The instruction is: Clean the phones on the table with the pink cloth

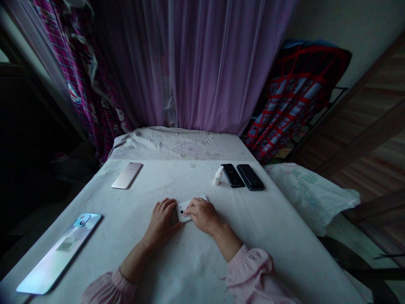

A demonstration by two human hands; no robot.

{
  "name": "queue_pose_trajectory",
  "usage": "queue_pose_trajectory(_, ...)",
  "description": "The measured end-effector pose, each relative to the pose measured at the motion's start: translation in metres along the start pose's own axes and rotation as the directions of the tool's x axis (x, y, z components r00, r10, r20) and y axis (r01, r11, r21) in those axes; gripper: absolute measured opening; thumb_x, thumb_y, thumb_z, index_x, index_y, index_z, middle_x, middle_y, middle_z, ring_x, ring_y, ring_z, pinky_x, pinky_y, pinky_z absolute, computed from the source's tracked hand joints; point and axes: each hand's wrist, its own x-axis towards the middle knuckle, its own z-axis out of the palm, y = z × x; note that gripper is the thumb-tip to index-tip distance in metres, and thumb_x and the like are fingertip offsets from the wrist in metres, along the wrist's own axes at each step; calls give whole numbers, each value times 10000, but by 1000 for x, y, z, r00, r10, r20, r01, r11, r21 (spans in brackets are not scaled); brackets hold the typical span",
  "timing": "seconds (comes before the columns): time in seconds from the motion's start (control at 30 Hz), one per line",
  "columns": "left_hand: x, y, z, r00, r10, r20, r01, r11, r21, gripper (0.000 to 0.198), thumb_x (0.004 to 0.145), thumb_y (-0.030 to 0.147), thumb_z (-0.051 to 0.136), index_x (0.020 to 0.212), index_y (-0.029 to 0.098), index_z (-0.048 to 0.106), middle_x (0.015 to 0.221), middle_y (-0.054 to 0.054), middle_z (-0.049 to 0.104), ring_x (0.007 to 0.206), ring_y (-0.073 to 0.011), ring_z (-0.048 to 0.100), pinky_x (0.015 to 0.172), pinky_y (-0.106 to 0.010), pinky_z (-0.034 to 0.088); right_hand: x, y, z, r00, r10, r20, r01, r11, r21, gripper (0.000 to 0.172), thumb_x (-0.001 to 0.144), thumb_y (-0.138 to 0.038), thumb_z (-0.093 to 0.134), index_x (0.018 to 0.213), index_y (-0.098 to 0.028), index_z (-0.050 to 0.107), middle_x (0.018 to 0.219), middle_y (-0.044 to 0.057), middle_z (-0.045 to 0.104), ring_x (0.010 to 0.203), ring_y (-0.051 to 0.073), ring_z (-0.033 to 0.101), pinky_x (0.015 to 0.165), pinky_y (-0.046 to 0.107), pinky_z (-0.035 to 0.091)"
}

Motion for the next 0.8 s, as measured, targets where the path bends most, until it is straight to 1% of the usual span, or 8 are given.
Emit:
queue_pose_trajectory(0.07, 0, 0, -1, 1000, -2, 1, 2, 1000, -1, 559, 675, 326, 762, 1186, 223, 560, 1302, -116, 564, 1283, -336, 436, 1073, -575, 270, 5, 2, -1, 999, 43, -22, -44, 999, -17, 205, 830, -122, 619, 832, -281, 749, 857, 9, 665, 851, 147, 582, 768, 251, 427)
queue_pose_trajectory(0.13, -1, 0, -1, 1000, 2, -2, -2, 1000, -1, 555, 683, 337, 761, 1189, 229, 560, 1306, -113, 561, 1283, -335, 435, 1076, -570, 268, 10, -2, 3, 998, 50, -33, -51, 998, -21, 201, 839, -132, 611, 852, -279, 747, 869, 14, 663, 864, 150, 580, 774, 252, 428)
queue_pose_trajectory(0.2, 0, 0, -2, 1000, 11, -3, -11, 1000, 0, 551, 691, 355, 758, 1191, 232, 560, 1307, -109, 560, 1285, -333, 434, 1077, -565, 269, 12, -9, 9, 999, 26, -37, -27, 1000, -7, 217, 845, -122, 594, 882, -277, 743, 885, 18, 659, 886, 150, 575, 786, 250, 428)
queue_pose_trajectory(0.3, 0, 0, -2, 1000, 9, 12, -9, 1000, 1, 551, 686, 358, 767, 1182, 227, 566, 1306, -112, 562, 1284, -334, 435, 1073, -565, 279, 7, -15, 12, 999, -17, -27, 18, 1000, 23, 234, 839, -103, 591, 890, -276, 741, 896, 17, 653, 895, 146, 572, 785, 245, 428)
queue_pose_trajectory(0.43, 1, 1, -3, 1000, -2, 30, 2, 1000, -2, 578, 670, 335, 782, 1188, 197, 565, 1308, -124, 563, 1285, -333, 433, 1080, -564, 271, -3, -8, 4, 999, -41, 7, 40, 999, 29, 220, 822, -100, 619, 824, -278, 747, 857, 5, 653, 861, 142, 577, 772, 245, 424)
queue_pose_trajectory(0.53, 1, 2, -4, 1000, -2, 29, 2, 1000, -3, 587, 665, 312, 782, 1197, 199, 562, 1313, -124, 560, 1287, -331, 431, 1080, -566, 270, -1, -1, 1, 1000, 3, -20, -3, 1000, 9, 210, 827, -109, 620, 817, -272, 751, 848, 12, 657, 847, 147, 581, 769, 250, 427)
queue_pose_trajectory(0.67, 1, 2, -7, 999, 4, 54, -4, 1000, -7, 593, 667, 310, 780, 1208, 208, 560, 1337, -124, 547, 1301, -336, 418, 1085, -567, 265, 7, -4, 7, 997, 36, -66, -36, 999, 6, 206, 839, -122, 610, 866, -271, 749, 874, 19, 663, 866, 149, 582, 785, 250, 434)
queue_pose_trajectory(0.8, 2, -1, -8, 994, 15, 106, -15, 1000, -4, 610, 673, 287, 771, 1236, 216, 547, 1364, -119, 530, 1324, -337, 395, 1090, -571, 260, 4, -10, 12, 998, -19, -62, 20, 1000, 18, 240, 824, -83, 605, 874, -273, 744, 874, 18, 662, 875, 149, 583, 783, 245, 440)
